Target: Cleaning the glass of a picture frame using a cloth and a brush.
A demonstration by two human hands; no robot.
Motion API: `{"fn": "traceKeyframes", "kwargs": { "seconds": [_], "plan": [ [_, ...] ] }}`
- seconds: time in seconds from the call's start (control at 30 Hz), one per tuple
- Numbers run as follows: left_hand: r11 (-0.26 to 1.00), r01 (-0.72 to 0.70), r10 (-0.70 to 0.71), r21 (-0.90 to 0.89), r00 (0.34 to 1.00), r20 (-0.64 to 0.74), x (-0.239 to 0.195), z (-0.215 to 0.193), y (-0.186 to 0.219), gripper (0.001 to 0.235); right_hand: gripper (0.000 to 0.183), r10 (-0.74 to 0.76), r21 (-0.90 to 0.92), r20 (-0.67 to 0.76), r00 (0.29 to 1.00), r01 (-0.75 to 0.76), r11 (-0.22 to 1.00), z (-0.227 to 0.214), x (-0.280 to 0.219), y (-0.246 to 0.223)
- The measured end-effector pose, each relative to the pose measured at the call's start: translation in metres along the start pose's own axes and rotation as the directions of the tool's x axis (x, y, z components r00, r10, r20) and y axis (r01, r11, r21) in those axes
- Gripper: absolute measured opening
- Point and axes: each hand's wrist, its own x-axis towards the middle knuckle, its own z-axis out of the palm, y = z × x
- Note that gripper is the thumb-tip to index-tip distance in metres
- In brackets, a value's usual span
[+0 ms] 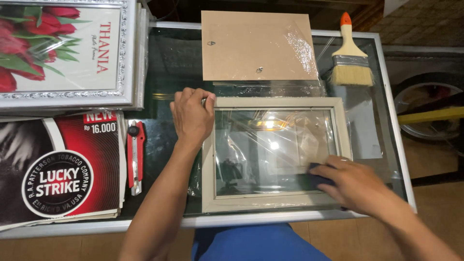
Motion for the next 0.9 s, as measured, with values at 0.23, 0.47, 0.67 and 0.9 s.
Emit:
{"fn": "traceKeyframes", "kwargs": {
  "seconds": [0.23, 0.47, 0.67, 0.9],
  "plan": [
    [0.999, 0.031, -0.031, -0.015, 0.999, 0.033, -0.001, 0.011, -0.015, 0.013, 0.037, -0.544, 0.051, -0.219, 0.81, 0.566, 0.823, -0.001, 0.09, -0.137],
    [0.999, 0.021, -0.02, -0.025, 0.999, 0.039, -0.001, 0.011, -0.015, 0.014, 0.039, -0.302, 0.147, -0.077, 0.95, 0.31, 0.939, -0.025, 0.062, -0.089],
    [0.999, 0.028, -0.027, -0.019, 0.998, 0.055, -0.001, 0.009, -0.013, 0.014, 0.039, 0.266, -0.085, 0.076, 0.961, -0.259, 0.962, -0.034, 0.008, 0.014],
    [0.999, 0.038, -0.037, -0.014, 0.998, 0.06, 0.0, 0.009, -0.014, 0.015, 0.044, -0.149, -0.04, -0.01, 0.989, 0.148, 0.988, -0.031, 0.08, -0.087]
  ]
}}
